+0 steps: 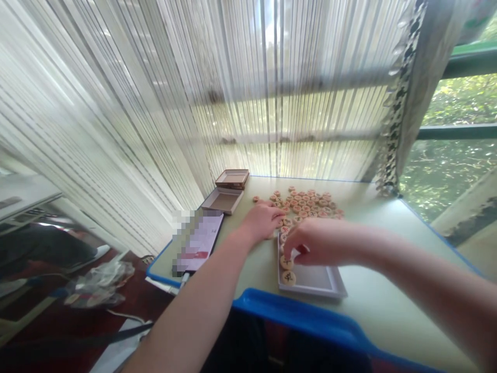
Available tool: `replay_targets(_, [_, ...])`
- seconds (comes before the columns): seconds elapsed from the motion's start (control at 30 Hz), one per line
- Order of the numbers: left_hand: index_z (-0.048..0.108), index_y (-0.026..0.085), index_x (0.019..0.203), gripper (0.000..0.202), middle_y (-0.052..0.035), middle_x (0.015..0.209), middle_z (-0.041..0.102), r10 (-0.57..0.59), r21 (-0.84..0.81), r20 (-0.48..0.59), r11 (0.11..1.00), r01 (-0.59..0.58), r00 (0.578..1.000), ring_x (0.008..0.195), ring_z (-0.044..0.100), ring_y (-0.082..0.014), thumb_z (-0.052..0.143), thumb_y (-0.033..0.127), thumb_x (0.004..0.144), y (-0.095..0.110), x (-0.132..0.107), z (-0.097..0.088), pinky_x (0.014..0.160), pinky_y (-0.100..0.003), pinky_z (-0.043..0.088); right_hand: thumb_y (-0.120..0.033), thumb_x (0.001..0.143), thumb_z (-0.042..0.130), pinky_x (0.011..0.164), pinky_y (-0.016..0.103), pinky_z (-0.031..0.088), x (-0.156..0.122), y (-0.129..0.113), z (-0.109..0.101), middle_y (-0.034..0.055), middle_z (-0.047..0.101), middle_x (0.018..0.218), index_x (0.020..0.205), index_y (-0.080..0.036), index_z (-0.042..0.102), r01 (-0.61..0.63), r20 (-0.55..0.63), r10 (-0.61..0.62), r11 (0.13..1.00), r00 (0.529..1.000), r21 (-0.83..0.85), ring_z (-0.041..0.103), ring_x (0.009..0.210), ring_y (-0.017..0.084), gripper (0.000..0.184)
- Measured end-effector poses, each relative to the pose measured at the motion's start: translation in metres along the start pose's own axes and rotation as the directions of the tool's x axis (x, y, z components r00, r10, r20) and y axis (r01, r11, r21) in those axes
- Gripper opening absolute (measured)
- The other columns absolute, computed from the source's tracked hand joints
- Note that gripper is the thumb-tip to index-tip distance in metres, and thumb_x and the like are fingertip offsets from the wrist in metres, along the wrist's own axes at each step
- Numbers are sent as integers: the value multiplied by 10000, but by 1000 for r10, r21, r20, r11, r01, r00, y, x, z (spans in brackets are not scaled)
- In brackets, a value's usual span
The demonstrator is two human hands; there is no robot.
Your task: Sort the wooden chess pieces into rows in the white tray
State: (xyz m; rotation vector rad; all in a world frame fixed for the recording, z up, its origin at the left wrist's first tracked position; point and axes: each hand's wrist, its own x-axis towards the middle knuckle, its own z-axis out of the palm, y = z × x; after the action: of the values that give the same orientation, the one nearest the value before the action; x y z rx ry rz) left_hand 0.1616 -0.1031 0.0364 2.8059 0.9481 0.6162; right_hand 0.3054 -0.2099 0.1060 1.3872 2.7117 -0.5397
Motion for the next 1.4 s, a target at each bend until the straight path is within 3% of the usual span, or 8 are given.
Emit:
replay_targets(0.07, [700,214,956,259,-56,946,646,-28,10,-55,1000,29,998,899,561,-175,483,221,815,0,1,0,867,-299,443,-188,752,512,634,228,388,-6,-7,19,6,662,814,899,-289,701,66,-56,-67,998,996,-17,570,705,126,260])
replay_targets(0.17, [700,210,951,284,-51,931,650,-94,4,-134,995,95,987,902,560,-170,468,161,795,-3,1,-2,867,-292,447,-234,786,496,582,230,357,-9,-9,34,25,644,836,898,-291,696,73,-85,-83,991,993,-113,566,740,146,236])
replay_targets(0.47, [711,192,901,343,-37,884,664,-183,-65,-242,983,173,953,875,568,-166,436,72,735,-15,-4,-8,863,-293,455,-242,771,522,634,261,370,-5,-13,39,26,636,796,843,-258,663,117,-84,-138,968,987,-222,560,760,172,159])
replay_targets(0.6, [706,180,905,316,-40,901,667,-173,-67,-229,985,162,958,883,571,-165,452,94,738,-15,-3,-7,868,-287,452,-254,750,550,636,252,382,-10,-10,34,34,649,854,880,-249,666,91,-87,-103,986,991,-138,574,784,175,174])
replay_targets(0.77, [704,173,892,311,-50,892,668,-137,-27,-189,991,135,972,888,576,-172,447,95,736,-13,-2,-5,862,-291,456,-265,743,558,597,232,380,-25,5,20,31,655,837,886,-247,682,-53,-102,49,998,994,-31,579,694,145,190])
replay_targets(0.9, [706,182,889,299,-44,864,668,-120,-1,-164,993,121,979,877,579,-173,464,105,731,-13,-3,-4,860,-288,459,-273,701,588,537,224,352,-29,9,25,2,651,718,945,-293,688,-125,2,125,992,992,-32,553,599,136,265])
replay_targets(1.1, [702,183,916,304,-45,883,665,-123,9,-158,992,126,980,895,574,-176,466,125,734,-18,-4,-3,864,-290,458,-216,700,565,618,217,383,-25,0,37,8,669,785,902,-268,698,-29,28,28,999,999,28,580,688,141,248])
replay_targets(1.4, [707,185,885,297,-42,865,665,-109,34,-121,993,114,987,885,572,-173,466,118,724,-13,-4,-6,868,-280,451,-260,726,579,500,192,309,-25,-5,32,-26,608,658,892,-245,697,21,88,-35,988,996,154,479,540,88,203])
